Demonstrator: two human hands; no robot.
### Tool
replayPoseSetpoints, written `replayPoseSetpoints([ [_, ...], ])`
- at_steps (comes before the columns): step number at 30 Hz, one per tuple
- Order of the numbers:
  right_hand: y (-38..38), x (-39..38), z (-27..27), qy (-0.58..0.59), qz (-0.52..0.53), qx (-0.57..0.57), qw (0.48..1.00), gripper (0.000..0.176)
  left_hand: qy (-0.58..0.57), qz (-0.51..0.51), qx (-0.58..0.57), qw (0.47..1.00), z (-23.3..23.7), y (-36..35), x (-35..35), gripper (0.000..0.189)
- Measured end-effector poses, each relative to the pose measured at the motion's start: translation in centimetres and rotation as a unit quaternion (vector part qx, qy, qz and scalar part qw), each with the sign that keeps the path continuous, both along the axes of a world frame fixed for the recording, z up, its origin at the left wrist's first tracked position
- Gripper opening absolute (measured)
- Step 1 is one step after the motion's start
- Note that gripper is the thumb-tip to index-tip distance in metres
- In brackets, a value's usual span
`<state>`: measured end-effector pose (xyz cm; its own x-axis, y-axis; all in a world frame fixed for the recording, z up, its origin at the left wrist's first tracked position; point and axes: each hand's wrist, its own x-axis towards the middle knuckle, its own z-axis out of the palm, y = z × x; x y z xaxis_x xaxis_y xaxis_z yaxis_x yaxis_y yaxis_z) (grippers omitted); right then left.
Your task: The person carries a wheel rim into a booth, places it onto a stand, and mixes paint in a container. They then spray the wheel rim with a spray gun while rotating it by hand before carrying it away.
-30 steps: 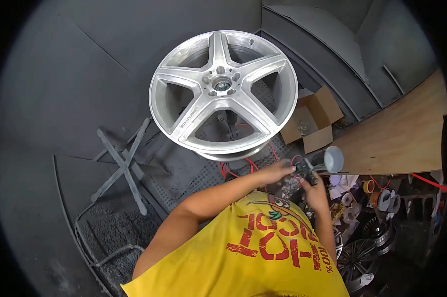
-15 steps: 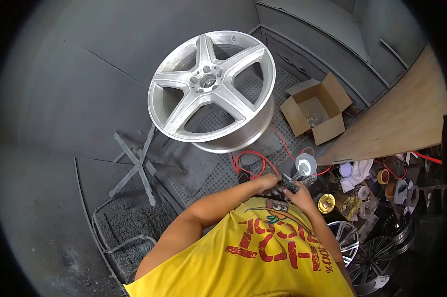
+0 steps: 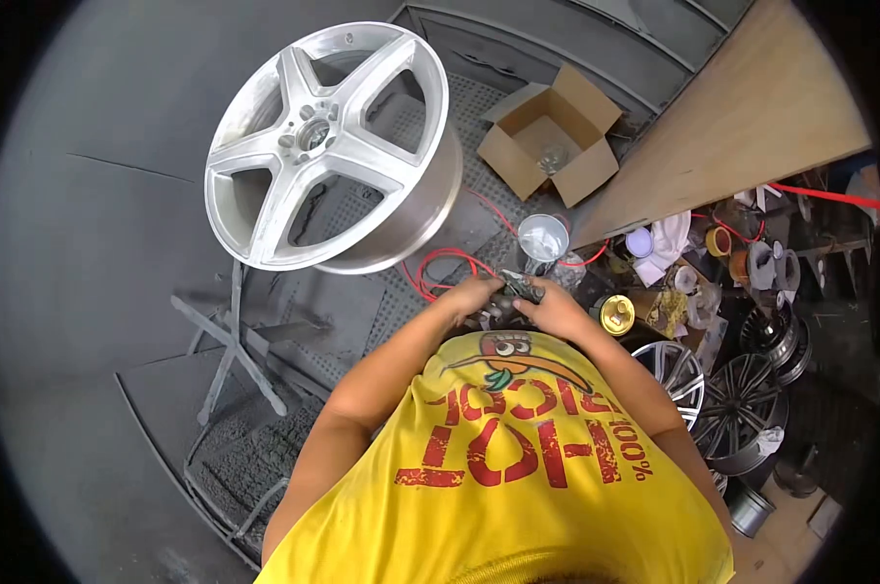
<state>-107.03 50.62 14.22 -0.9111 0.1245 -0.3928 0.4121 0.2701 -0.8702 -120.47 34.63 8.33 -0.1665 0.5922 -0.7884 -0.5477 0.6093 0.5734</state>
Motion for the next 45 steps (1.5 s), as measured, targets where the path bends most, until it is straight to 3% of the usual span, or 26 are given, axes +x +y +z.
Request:
replayPoseSetpoints([
  [2, -0.6, -0.2, 0.0, -0.034, -0.002, -0.007, 0.999, 0.041, -0.018, -0.019, 0.014, 1.0, 1.1, -0.5, -0.8, 0.034],
  [4, -0.5, -0.8, 0.7, -0.093, 0.005, -0.11, 0.99, 0.042, -0.016, -0.017, 0.009, 1.0, 1.3, -1.1, -1.4, 0.034],
  [10, -2.2, -1.4, 4.1, -0.029, 0.011, -0.145, 0.989, 0.039, -0.055, -0.058, 0.106, 0.991, 2.5, -3.6, -4.1, 0.03],
  [17, -4.4, -3.5, 8.0, -0.013, -0.036, -0.171, 0.985, 0.044, -0.132, 0.004, 0.2, 0.971, 4.6, -5.2, -6.1, 0.025],
  [19, -4.8, -3.5, 8.4, -0.015, -0.047, -0.132, 0.99, 0.053, -0.12, 0.199, 0.202, 0.951, 3.9, -5.4, -6.1, 0.018],
  [21, -5.4, -4.2, 9.9, -0.018, -0.101, -0.147, 0.984, 0.044, -0.145, 0.344, 0.241, 0.896, 1.2, -6.3, -7.4, 0.016],
  [22, -5.3, -4.4, 11.3, -0.045, -0.115, -0.144, 0.982, 0.042, -0.043, 0.326, 0.234, 0.915, 3.0, -7.0, -7.8, 0.017],
  [25, -5.2, -5.0, 14.4, -0.054, -0.149, -0.135, 0.978, 0.036, 0.082, 0.055, 0.296, 0.95, 2.7, -11.3, -7.1, 0.017],
  [27, -4.3, -5.6, 17.9, -0.069, -0.141, -0.12, 0.98, 0.039, 0.055, -0.002, 0.271, 0.961, 2.4, -14.2, -7.8, 0.02],
  [30, -4.7, -7.1, 22.7, 0.026, -0.16, -0.142, 0.976, 0.051, 0.015, -0.093, 0.226, 0.97, 1.6, -18.3, -8.9, 0.028],
  [33, -4.5, -8.5, 26.3, 0.078, -0.144, -0.074, 0.984, 0.047, 0.122, 0.058, 0.08, 0.988, -6.6, -21.2, -8.8, 0.021],
  [34, -4.6, -9.3, 28.7, 0.042, -0.144, -0.091, 0.985, 0.043, 0.05, 0.168, 0.047, 0.983, -7.9, -21.4, -8.8, 0.018],
  [36, -4.7, -10.4, 29.8, 0.052, -0.16, -0.068, 0.983, 0.036, -0.096, 0.379, -0.024, 0.92, -9.2, -21.2, -8.8, 0.014],
  [38, -4.2, -11.3, 30.2, 0.062, -0.137, -0.051, 0.987, 0.019, -0.12, 0.443, 0.034, 0.888, -8.1, -20.0, -8.1, 0.01],
  [42, -3.4, -12.4, 30.0, 0.071, -0.147, 0.02, 0.986, 0.016, -0.109, 0.545, 0.113, 0.823, -9.0, -18.4, -7.3, 0.017],
  [45, -2.6, -12.9, 30.1, 0.075, -0.174, 0.046, 0.981, 0.016, -0.103, 0.591, 0.039, 0.799, -8.4, -18.3, -7.5, 0.026],
])
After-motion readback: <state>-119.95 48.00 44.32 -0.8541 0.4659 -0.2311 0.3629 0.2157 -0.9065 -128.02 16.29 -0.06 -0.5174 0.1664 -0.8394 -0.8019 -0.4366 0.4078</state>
